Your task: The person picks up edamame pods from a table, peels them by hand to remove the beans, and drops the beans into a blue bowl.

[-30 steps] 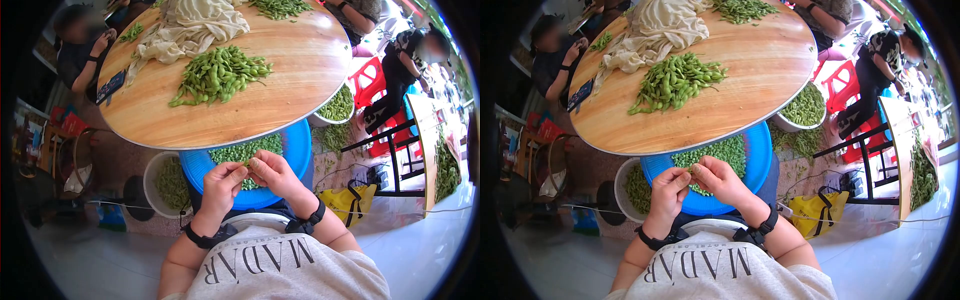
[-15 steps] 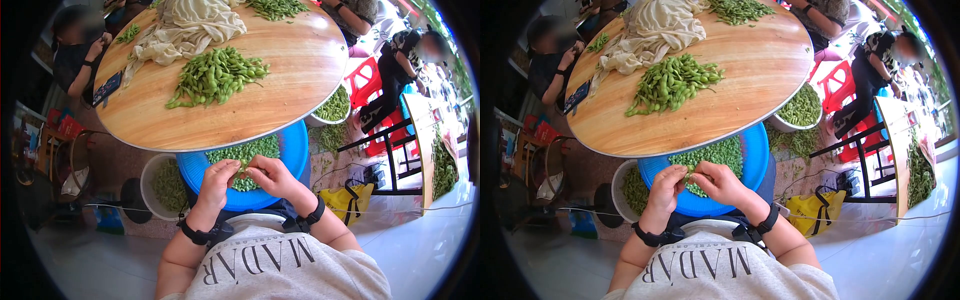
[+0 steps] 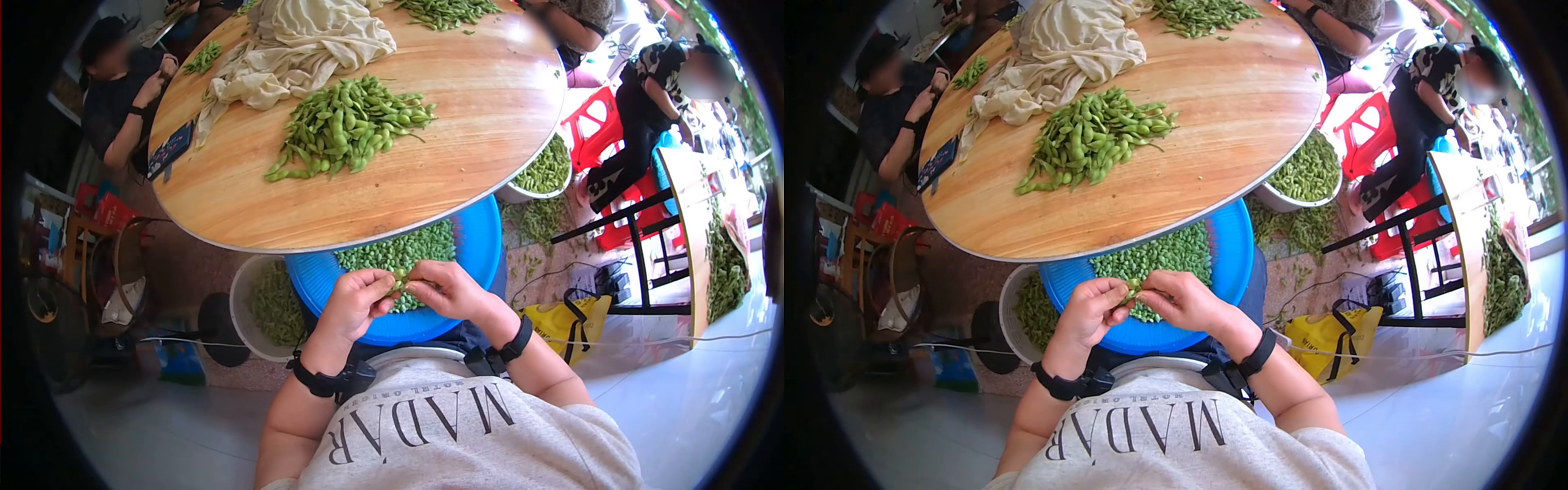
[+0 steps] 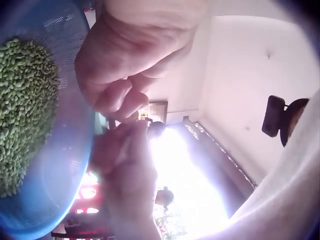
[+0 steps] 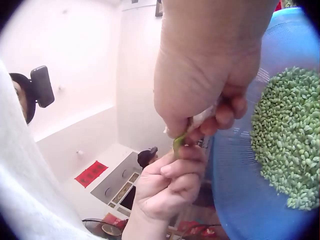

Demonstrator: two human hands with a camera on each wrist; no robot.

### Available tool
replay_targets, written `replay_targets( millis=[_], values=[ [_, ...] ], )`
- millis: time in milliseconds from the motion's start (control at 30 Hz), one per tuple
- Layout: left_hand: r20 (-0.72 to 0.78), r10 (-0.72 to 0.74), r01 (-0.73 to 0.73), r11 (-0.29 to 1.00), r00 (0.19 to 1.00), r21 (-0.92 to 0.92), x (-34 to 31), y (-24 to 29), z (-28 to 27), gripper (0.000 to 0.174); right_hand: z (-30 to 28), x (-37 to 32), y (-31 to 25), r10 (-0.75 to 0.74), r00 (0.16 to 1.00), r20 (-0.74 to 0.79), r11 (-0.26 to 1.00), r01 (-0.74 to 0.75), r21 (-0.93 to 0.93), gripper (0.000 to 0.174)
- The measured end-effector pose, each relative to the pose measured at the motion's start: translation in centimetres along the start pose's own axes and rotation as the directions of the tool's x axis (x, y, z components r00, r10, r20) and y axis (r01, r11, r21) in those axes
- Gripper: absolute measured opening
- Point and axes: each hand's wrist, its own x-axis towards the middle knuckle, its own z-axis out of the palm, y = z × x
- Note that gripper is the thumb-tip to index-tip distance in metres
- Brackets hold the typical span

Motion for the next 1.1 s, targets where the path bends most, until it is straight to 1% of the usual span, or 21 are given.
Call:
replay_targets(
  millis=[33, 133, 167, 233, 267, 300, 367, 400, 433, 500, 533, 633, 667, 733, 767, 800, 833, 900, 967, 1000, 1100],
  values=[
    [0.004, 0.004, -0.004, 1.0, 1.0, 0.011, 0.0, 0.0, 0.0, 0.015, 0.0, -0.1, 0.3, -0.006, 1.0, 0.004, 1.0, 0.006, -0.003, 0.012],
    [-0.067, 0.148, -0.128, 0.964, 0.987, 0.233, -0.2, -0.3, 0.4, 0.012, 0.0, 0.0, 0.5, 0.074, 0.997, -0.002, 0.995, -0.074, -0.062, 0.015],
    [-0.106, 0.256, -0.193, 0.893, 0.961, 0.406, -0.4, -0.7, 0.3, 0.011, 0.1, 0.1, 0.3, 0.158, 0.986, -0.058, 0.985, -0.162, -0.061, 0.017],
    [-0.067, 0.491, -0.309, 0.642, 0.869, 0.701, 0.0, -1.5, 0.3, 0.01, 0.1, 0.9, -0.6, 0.309, 0.927, -0.212, 0.941, -0.331, -0.075, 0.023],
    [-0.107, 0.456, -0.274, 0.688, 0.883, 0.672, 0.0, -1.2, 1.0, 0.01, 0.8, 0.9, 0.5, 0.238, 0.942, -0.238, 0.97, -0.241, 0.015, 0.025],
    [-0.137, 0.414, -0.239, 0.73, 0.9, 0.64, -0.3, -0.9, 1.7, 0.01, 0.6, 1.2, -0.6, 0.214, 0.955, -0.204, 0.963, -0.241, -0.117, 0.024],
    [-0.104, 0.391, -0.245, 0.739, 0.914, 0.627, -0.1, -1.0, 1.2, 0.011, 0.9, 1.5, 0.0, 0.24, 0.957, -0.162, 0.971, -0.239, 0.025, 0.023],
    [-0.12, 0.346, -0.225, 0.799, 0.931, 0.557, -0.1, -0.9, 1.0, 0.011, 1.0, 1.6, 0.6, 0.201, 0.969, -0.144, 0.979, -0.196, 0.048, 0.024],
    [-0.144, 0.292, -0.189, 0.852, 0.946, 0.488, -0.2, -1.0, 0.9, 0.01, 1.3, 1.5, 1.1, 0.206, 0.968, -0.141, 0.975, -0.191, 0.114, 0.024],
    [-0.185, 0.187, -0.117, 0.935, 0.965, 0.334, -0.4, -1.3, 0.9, 0.008, 1.2, 1.4, 1.7, 0.309, 0.95, -0.039, 0.927, -0.292, 0.234, 0.024],
    [-0.206, 0.134, -0.08, 0.964, 0.969, 0.254, -0.3, -1.3, 0.8, 0.007, 1.7, 1.4, 2.8, 0.296, 0.952, -0.073, 0.944, -0.28, 0.175, 0.024],
    [-0.226, 0.213, -0.142, 0.945, 0.951, 0.295, -0.1, -1.2, 0.8, 0.006, 2.7, 0.9, 4.6, 0.335, 0.936, -0.109, 0.942, -0.33, 0.056, 0.026],
    [-0.213, 0.269, -0.178, 0.912, 0.939, 0.368, 0.3, -1.7, 0.0, 0.005, 2.4, 0.7, 4.8, 0.343, 0.931, -0.125, 0.938, -0.347, -0.014, 0.026],
    [-0.238, 0.433, -0.25, 0.801, 0.869, 0.543, 0.9, -2.9, -1.1, 0.01, 1.7, 0.6, 4.2, 0.415, 0.896, -0.158, 0.89, -0.436, -0.132, 0.029],
    [-0.237, 0.514, -0.276, 0.731, 0.824, 0.624, 1.2, -3.1, -1.2, 0.013, 1.4, 0.8, 3.3, 0.38, 0.913, -0.149, 0.92, -0.39, -0.044, 0.029],
    [-0.226, 0.491, -0.264, 0.738, 0.841, 0.621, 1.0, -2.8, -0.9, 0.021, 1.2, 0.9, 2.3, 0.345, 0.928, -0.142, 0.939, -0.342, 0.044, 0.029],
    [-0.228, 0.461, -0.275, 0.786, 0.858, 0.554, 1.0, -2.8, -0.5, 0.021, 1.1, 0.9, 1.7, 0.311, 0.941, -0.136, 0.946, -0.294, 0.133, 0.03],
    [-0.228, 0.408, -0.293, 0.864, 0.884, 0.408, 1.0, -2.3, 0.6, 0.021, 1.5, 1.2, 1.7, 0.338, 0.94, -0.047, 0.922, -0.321, 0.219, 0.03],
    [-0.231, 0.364, -0.264, 0.89, 0.902, 0.372, 0.8, -1.5, 1.3, 0.02, 0.9, 1.4, 1.3, 0.355, 0.935, 0.011, 0.893, -0.342, 0.293, 0.029],
    [-0.239, 0.341, -0.245, 0.902, 0.909, 0.355, 0.8, -1.6, 1.2, 0.02, 1.2, 1.3, 1.7, 0.324, 0.946, 0.0, 0.895, -0.306, 0.325, 0.027],
    [-0.245, 0.335, -0.237, 0.904, 0.91, 0.356, 0.8, -1.7, 0.9, 0.02, 0.9, 1.3, 2.0, 0.358, 0.932, 0.054, 0.888, -0.358, 0.289, 0.026]
  ],
)
